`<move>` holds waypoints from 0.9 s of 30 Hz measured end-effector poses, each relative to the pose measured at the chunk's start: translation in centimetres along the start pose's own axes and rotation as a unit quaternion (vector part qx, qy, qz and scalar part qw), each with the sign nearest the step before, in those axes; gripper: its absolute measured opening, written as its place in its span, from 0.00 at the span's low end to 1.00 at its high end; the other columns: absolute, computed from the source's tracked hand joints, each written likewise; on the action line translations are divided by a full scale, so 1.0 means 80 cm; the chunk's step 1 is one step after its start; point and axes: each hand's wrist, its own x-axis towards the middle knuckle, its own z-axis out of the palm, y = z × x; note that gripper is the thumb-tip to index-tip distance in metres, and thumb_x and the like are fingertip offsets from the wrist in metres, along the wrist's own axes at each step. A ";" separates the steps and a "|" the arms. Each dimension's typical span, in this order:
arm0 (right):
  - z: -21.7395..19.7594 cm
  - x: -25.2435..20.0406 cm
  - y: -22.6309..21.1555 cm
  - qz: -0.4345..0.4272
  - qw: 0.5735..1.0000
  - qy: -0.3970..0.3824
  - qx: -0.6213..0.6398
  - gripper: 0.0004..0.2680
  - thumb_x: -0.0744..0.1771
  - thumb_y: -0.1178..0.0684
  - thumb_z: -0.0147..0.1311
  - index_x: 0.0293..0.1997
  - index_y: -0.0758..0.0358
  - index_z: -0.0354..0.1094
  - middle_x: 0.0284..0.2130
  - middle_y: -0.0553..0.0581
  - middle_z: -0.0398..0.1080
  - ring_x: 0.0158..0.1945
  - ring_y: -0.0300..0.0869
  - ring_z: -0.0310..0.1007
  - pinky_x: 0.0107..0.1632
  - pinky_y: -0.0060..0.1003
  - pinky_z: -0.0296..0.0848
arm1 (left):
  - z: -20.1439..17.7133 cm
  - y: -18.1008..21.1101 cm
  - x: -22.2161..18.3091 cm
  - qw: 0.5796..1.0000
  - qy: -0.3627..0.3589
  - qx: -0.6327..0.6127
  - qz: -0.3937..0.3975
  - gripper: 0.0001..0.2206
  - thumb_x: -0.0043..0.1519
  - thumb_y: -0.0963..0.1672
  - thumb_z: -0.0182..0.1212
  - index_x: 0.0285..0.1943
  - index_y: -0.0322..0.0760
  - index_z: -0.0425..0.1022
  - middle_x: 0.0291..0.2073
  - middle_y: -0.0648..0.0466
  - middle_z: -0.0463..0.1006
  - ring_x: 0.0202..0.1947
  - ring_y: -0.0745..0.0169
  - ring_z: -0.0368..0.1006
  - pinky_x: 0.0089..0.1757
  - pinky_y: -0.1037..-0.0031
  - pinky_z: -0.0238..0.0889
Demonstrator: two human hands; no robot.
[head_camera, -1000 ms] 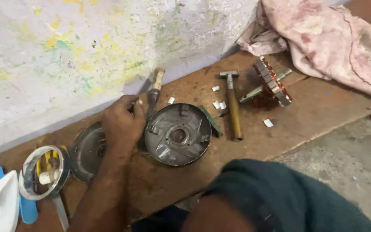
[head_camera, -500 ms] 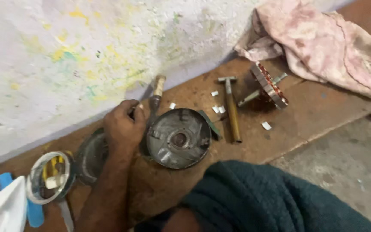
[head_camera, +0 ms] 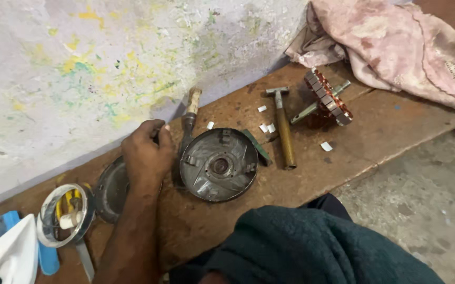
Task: The person uses a hammer and chisel to remove small white plastic pieces from a circular metal housing, then uses a screwdriver to scrape the interior. They wipe the housing with a cloth and continue scraping and cleaning the same component.
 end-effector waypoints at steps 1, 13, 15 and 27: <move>0.003 0.001 -0.004 -0.004 1.000 0.002 0.001 0.06 0.67 0.54 0.58 0.44 0.65 0.73 0.35 0.55 0.76 0.34 0.39 0.75 0.37 0.35 0.76 | -0.003 -0.001 0.000 1.000 0.000 0.003 0.001 0.10 0.60 0.42 0.64 0.45 0.30 0.82 0.31 0.42 0.83 0.32 0.50 0.81 0.39 0.64 0.73; -0.053 0.087 -0.046 -0.135 0.982 0.105 -0.077 0.07 0.66 0.53 0.59 0.42 0.66 0.74 0.33 0.55 0.76 0.32 0.39 0.74 0.36 0.35 0.75 | -0.014 -0.012 0.004 0.995 -0.086 -0.044 0.008 0.14 0.61 0.43 0.65 0.55 0.32 0.80 0.37 0.43 0.84 0.37 0.55 0.81 0.42 0.66 0.73; -0.070 0.113 -0.053 -0.160 0.974 0.118 -0.109 0.08 0.66 0.52 0.59 0.42 0.66 0.74 0.33 0.55 0.76 0.32 0.38 0.74 0.35 0.35 0.75 | -0.011 -0.014 0.008 0.992 -0.076 -0.103 0.020 0.15 0.66 0.42 0.64 0.60 0.34 0.78 0.39 0.44 0.84 0.39 0.60 0.81 0.45 0.68 0.75; -0.149 0.146 0.000 -0.294 0.919 -0.067 -0.256 0.09 0.71 0.57 0.65 0.53 0.71 0.70 0.39 0.55 0.74 0.40 0.37 0.77 0.43 0.31 0.79 | 0.006 0.007 -0.003 0.972 -0.170 -0.160 0.043 0.18 0.66 0.41 0.64 0.65 0.33 0.74 0.47 0.46 0.83 0.43 0.60 0.81 0.45 0.69 0.74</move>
